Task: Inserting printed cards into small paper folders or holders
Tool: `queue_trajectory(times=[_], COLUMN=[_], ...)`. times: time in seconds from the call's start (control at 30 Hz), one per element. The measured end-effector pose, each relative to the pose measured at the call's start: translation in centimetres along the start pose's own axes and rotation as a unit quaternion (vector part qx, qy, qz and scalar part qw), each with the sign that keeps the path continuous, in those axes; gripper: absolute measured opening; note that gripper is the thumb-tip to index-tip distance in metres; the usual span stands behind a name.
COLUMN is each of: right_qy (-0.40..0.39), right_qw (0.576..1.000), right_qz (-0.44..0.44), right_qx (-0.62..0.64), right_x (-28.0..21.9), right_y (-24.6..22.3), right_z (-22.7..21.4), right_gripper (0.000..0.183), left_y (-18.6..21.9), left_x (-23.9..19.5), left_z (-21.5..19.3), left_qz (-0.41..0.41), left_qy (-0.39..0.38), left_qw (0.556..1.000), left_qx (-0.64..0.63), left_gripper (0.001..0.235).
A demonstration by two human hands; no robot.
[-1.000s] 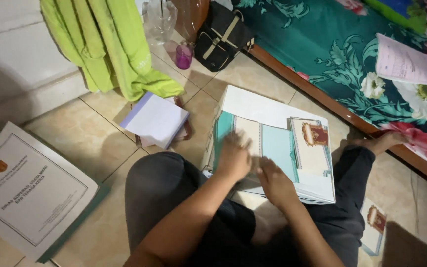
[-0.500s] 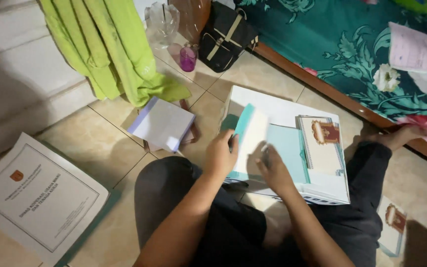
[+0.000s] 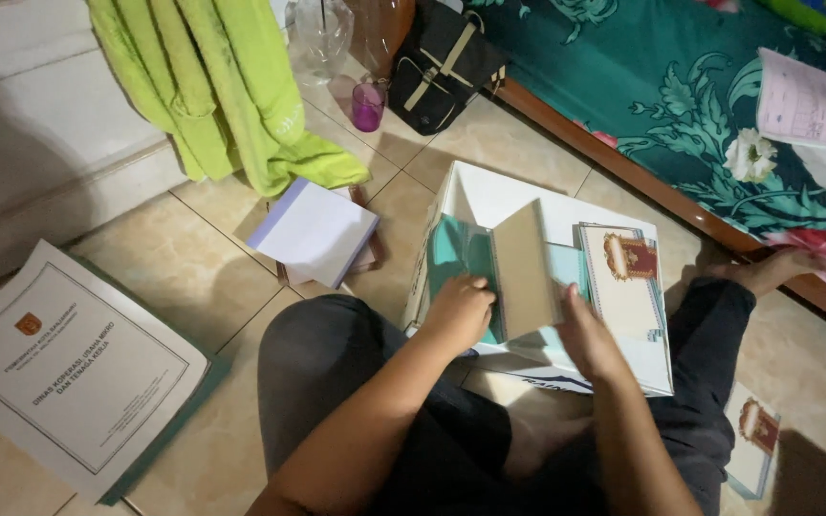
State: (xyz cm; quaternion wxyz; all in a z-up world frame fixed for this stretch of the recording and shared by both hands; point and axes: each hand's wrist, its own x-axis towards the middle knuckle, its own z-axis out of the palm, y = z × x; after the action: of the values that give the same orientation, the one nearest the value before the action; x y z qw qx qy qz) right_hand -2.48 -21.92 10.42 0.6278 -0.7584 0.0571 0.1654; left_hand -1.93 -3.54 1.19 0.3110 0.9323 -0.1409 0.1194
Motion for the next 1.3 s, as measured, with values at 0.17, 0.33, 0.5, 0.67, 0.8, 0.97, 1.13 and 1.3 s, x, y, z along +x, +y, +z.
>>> queue_trajectory(times=[0.17, 0.33, 0.5, 0.67, 0.8, 0.97, 1.13, 1.3], right_qy=[-0.170, -0.148, -0.159, -0.165, -0.140, -0.124, -0.120, -0.113], right_qw=[0.937, 0.783, 0.800, 0.785, 0.737, 0.724, 0.694, 0.750], right_qz=[-0.046, -0.218, -0.171, -0.163, -0.239, -0.278, -0.337, -0.343], right_qx=[-0.303, -0.563, -0.553, -0.575, -0.616, -0.619, -0.626, -0.554], right_x=[-2.4, -1.9, -1.3, 4.4, 11.1, 7.8, -1.4, -4.1], right_y=[0.2, 3.5, 2.7, 2.3, 2.0, 5.1, 6.9, 4.7], right_z=[3.6, 4.6, 3.9, 4.5, 4.2, 3.4, 1.7, 1.8], right_gripper=[0.091, 0.074, 0.071, 0.060, 0.063, 0.064, 0.065, 0.066], left_y=[-0.2, -1.4, -2.2, -2.8, -2.1, -1.1, -0.7, -3.2], left_x=[0.1, 0.5, 0.7, -0.2, -0.2, -0.2, 0.3, 0.6], left_z=[-4.2, -7.7, -1.4, 0.9, -0.4, -2.2, -3.4, -2.6], left_qz=[-0.038, -0.156, 0.015, -0.056, -0.091, -0.130, -0.157, -0.269], left_qy=[-0.010, 0.256, 0.135, 0.031, -0.021, -0.095, -0.107, 0.113], left_qw=[0.993, 0.937, 0.983, 0.990, 0.983, 0.979, 0.980, 0.955], left_qx=[-0.113, -0.178, 0.127, 0.126, 0.156, 0.122, 0.056, 0.044], left_gripper=[0.018, 0.043, 0.030, 0.041, 0.036, 0.043, 0.046, 0.081])
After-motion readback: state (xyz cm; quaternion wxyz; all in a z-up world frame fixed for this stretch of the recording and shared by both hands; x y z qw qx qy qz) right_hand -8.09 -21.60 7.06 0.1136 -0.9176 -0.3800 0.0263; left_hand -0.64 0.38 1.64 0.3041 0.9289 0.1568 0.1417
